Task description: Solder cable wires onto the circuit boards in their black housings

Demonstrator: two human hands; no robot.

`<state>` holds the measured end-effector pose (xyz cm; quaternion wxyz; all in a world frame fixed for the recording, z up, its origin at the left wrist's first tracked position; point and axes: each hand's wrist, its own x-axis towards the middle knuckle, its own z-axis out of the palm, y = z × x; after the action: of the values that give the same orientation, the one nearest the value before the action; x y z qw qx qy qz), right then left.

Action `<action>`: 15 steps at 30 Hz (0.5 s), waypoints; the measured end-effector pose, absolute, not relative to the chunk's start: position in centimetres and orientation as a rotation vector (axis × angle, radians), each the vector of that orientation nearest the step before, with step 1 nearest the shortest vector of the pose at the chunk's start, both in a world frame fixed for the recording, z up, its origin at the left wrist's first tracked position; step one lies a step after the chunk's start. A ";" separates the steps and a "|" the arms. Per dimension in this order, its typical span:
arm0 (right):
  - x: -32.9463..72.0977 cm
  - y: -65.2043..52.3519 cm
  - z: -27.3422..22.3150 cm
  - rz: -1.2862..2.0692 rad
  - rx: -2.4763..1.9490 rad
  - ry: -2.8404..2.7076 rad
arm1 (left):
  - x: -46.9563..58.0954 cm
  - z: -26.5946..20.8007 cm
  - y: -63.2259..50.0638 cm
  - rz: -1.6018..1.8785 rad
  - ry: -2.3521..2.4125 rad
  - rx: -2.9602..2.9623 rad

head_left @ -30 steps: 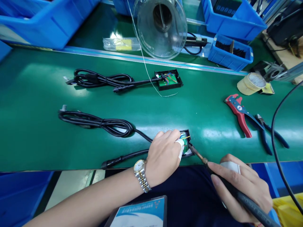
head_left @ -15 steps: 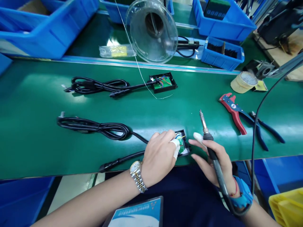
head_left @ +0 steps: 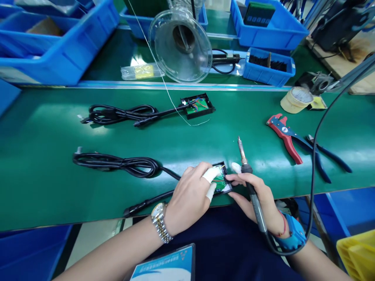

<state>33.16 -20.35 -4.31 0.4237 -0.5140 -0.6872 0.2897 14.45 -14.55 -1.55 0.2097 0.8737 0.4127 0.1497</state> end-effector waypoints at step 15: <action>33.1 -20.5 -4.4 0.677 -1.289 -1.743 | 13.8 -2.1 -13.9 0.573 0.948 2.620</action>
<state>33.14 -20.48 -4.38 0.4217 -0.5145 -0.6959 0.2705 13.76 -13.89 -2.14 0.1477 0.9109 0.3297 0.1992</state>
